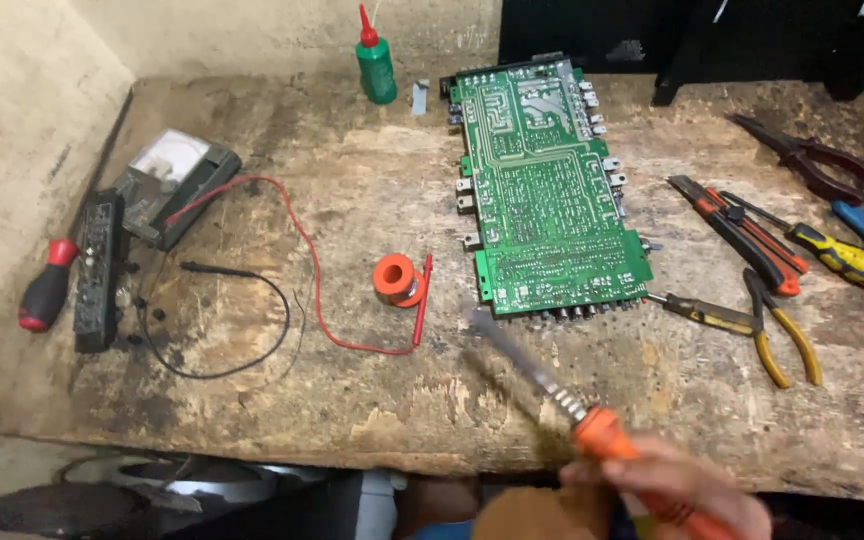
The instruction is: The person uses a soldering iron and a desoldering pump to remove solder from the pins of a green circuit board. They repeatedly heat the solder joints and use the pump to extract the molten solder.
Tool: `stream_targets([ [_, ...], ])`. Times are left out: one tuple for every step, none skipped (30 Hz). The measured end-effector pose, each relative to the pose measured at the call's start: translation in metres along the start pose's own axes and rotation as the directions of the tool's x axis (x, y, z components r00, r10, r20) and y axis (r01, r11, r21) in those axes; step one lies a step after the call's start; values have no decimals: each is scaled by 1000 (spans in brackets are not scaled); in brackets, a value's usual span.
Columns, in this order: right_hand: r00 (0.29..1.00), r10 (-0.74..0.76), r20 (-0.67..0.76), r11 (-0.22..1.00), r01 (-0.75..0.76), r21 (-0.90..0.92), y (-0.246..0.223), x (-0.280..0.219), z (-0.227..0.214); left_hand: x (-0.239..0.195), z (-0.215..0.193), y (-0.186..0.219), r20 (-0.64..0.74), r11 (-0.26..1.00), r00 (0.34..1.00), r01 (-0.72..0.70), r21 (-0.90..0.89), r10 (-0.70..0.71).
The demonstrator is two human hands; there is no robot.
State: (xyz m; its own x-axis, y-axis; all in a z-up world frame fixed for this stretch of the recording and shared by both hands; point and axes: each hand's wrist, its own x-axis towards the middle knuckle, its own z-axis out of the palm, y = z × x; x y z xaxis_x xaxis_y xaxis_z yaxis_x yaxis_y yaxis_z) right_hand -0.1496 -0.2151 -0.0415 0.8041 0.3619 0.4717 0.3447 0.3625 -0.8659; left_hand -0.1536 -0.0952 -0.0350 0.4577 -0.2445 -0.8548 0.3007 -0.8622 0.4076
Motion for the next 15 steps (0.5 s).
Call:
stream_targets([
  [1000,-5,-5,1000,5,1,-5,10,2,-4,-5,1,-1,1000,1000,1,7,-1],
  [998,-53,31,978,58,-202,-11,19,4,-8,-6,2,-23,999,999,-35,16,36],
  [993,-94,75,912,116,-392,-17,27,5,-12,-7,4,-45,997,996,-72,25,73],
  [992,-100,75,912,122,-391,-19,32,10,-19,-14,5,-50,997,996,-70,29,71],
  [997,-61,-52,922,36,-385,-22,36,14,-26,-20,6,-90,991,988,-121,60,126],
  [983,-16,-180,926,-54,-373,-26,40,18,-34,-27,9,-122,980,975,-176,95,186],
  [983,-19,-183,925,-53,-377,-17,43,-3,-50,-42,6,-121,979,974,-180,99,191],
  [967,22,-254,905,-127,-406,-8,46,-24,-67,-56,3,-55,979,980,-196,-49,194],
  [944,59,-324,881,-202,-428,1,49,-44,-83,-71,-1,11,960,979,-200,-196,206],
  [945,58,-323,881,-201,-428,14,50,-59,-82,-74,-10,9,960,979,-200,-196,205],
  [908,-128,-399,921,-41,-388,27,52,-74,-82,-78,-19,-131,894,956,-290,-340,261],
  [826,-291,-482,926,116,-360,39,52,-88,-82,-82,-27,-269,797,918,-388,-463,291],
  [827,-288,-484,926,111,-361,41,50,-90,-78,-92,-28,-265,797,919,-386,-465,290],
  [862,-249,-442,942,110,-317,43,49,-93,-74,-103,-28,-609,383,627,-779,-496,486],
  [894,-211,-397,957,105,-272,46,48,-94,-70,-114,-29,-869,-134,212,-945,-299,447],
])
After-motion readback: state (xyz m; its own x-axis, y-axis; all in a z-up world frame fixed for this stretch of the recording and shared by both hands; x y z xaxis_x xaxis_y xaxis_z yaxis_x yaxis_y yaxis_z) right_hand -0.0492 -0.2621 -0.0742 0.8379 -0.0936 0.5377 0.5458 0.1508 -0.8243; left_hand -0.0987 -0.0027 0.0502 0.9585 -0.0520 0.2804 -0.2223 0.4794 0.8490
